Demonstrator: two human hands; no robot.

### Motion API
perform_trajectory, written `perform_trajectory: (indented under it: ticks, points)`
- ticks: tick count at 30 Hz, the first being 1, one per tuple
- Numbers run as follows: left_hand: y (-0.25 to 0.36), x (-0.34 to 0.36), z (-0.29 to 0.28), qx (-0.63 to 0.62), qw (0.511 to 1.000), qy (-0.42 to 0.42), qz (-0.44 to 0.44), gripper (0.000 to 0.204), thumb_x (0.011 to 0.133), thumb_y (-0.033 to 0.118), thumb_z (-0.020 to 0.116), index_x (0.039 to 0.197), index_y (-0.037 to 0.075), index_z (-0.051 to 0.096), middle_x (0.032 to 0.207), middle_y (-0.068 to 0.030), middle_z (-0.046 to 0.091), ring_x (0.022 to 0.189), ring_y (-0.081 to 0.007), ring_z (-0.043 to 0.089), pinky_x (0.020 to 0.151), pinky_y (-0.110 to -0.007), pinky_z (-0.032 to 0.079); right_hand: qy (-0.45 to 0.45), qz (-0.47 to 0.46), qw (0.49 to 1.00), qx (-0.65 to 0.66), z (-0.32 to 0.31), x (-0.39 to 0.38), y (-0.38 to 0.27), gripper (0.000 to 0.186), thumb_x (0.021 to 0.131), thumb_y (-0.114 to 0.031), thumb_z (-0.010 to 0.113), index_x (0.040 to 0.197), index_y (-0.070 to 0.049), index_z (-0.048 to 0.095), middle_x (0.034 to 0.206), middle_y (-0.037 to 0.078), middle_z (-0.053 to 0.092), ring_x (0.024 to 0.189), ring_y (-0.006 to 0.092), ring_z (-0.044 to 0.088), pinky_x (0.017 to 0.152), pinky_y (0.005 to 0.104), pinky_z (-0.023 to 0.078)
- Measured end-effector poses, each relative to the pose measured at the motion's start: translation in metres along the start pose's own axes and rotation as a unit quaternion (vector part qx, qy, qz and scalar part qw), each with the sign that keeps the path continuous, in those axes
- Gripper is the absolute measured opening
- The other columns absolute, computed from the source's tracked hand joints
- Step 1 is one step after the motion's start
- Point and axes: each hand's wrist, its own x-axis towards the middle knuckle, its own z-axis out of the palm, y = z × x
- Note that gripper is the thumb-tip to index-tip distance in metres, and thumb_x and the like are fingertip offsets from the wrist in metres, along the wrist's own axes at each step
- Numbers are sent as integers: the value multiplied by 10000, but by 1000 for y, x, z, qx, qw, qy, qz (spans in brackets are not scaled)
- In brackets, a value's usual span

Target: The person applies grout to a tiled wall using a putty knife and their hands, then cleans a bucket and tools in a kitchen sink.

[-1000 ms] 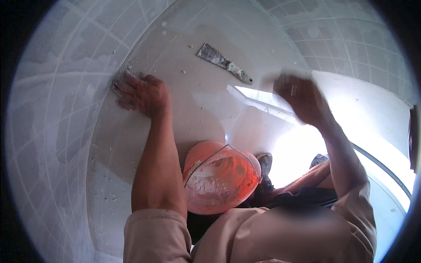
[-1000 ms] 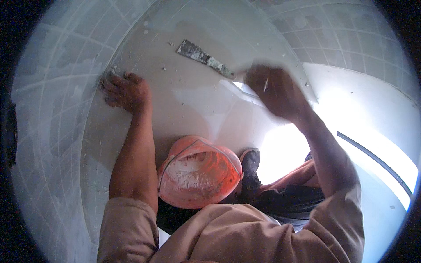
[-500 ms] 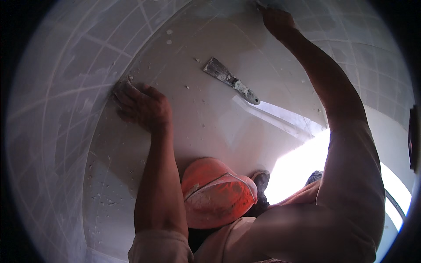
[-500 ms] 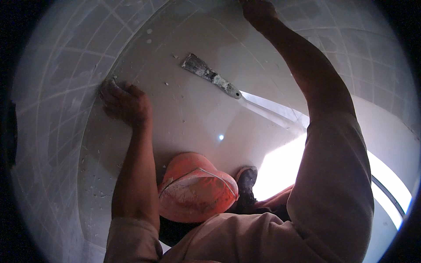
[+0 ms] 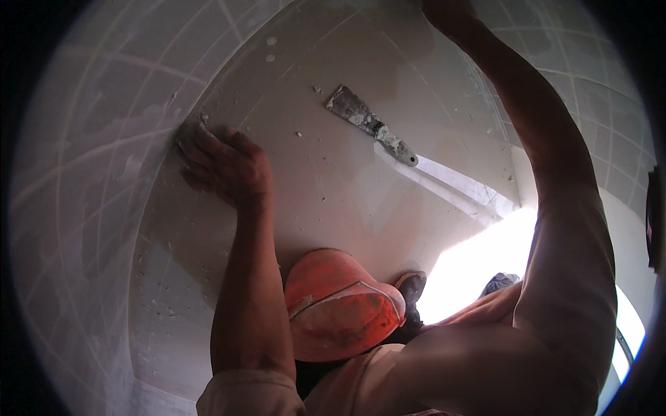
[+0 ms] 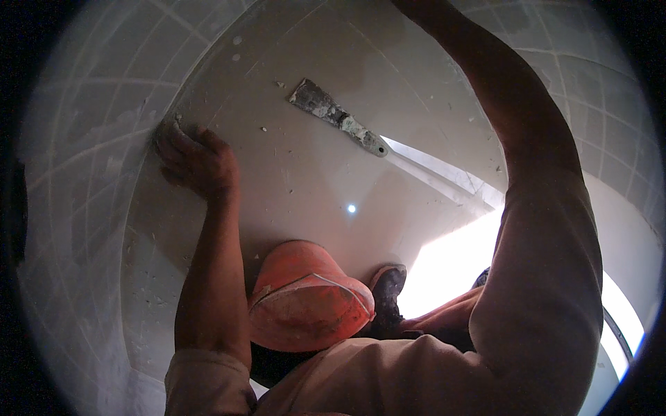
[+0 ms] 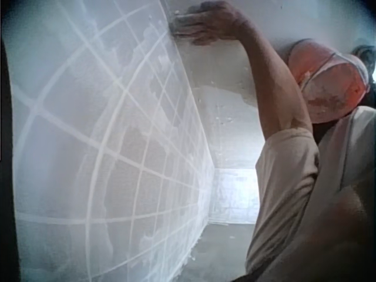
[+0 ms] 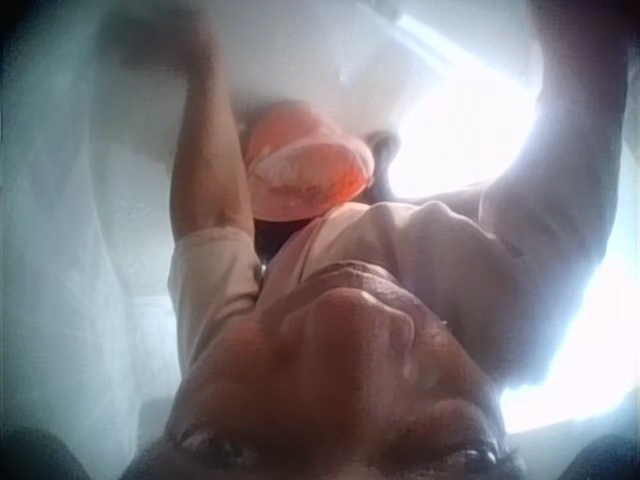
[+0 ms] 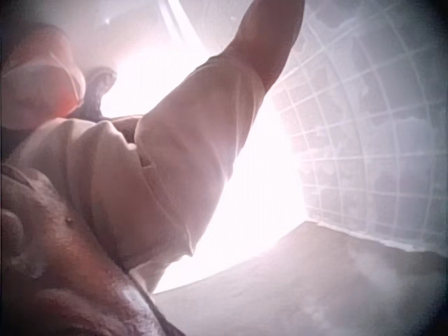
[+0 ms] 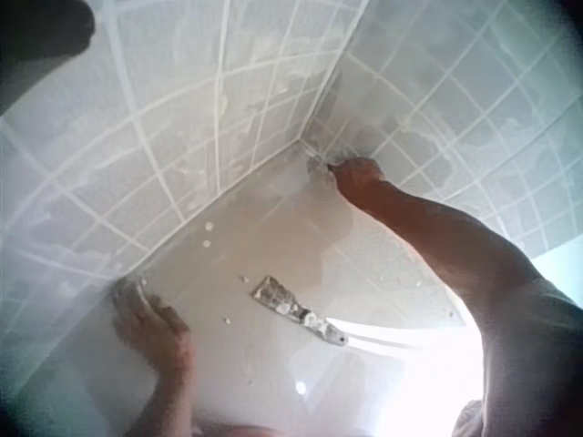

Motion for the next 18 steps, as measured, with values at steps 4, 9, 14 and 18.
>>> perform_trajectory:
  ticks: [4, 9, 14, 18]
  points:
    - [3, 2, -3, -23, 1000, -12, 4, 597, 956, 377, 480, 1450, 54, 394, 1511, -207, 370, 1436, -388, 332, 1090, -638, 298, -167, 48, 984, 47, 5, -21, -3, 174, 883, -210, 568, 900, -78, 679, 824, 156, 650, 731, 324, 622, 617, 484, 477]
    - [-3, 4, -4, 1, 999, -27, -19, 612, 953, 390, 476, 1456, 54, 385, 1516, -211, 366, 1438, -385, 325, 1094, -637, 292, -88, 12, 987, 134, -12, -14, -1, 211, 893, -203, 546, 998, -87, 688, 847, 172, 664, 756, 335, 640, 655, 482, 495]
    - [5, 4, -2, -21, 999, -29, -8, 615, 953, 392, 475, 1459, 54, 379, 1510, -211, 368, 1441, -384, 319, 1107, -635, 280, -186, 27, 982, -10, -2, -4, -5, 268, 909, -190, 534, 1098, -86, 692, 954, 147, 708, 820, 300, 678, 701, 480, 527]
    - [-4, 2, 0, -1, 1000, 4, -16, 557, 970, 355, 483, 1456, 99, 391, 1490, -142, 409, 1416, -337, 365, 1068, -637, 305, -458, 139, 861, 174, -22, 27, -8, 287, 912, -161, 517, 1128, -80, 687, 1025, 147, 719, 930, 313, 699, 768, 490, 552]
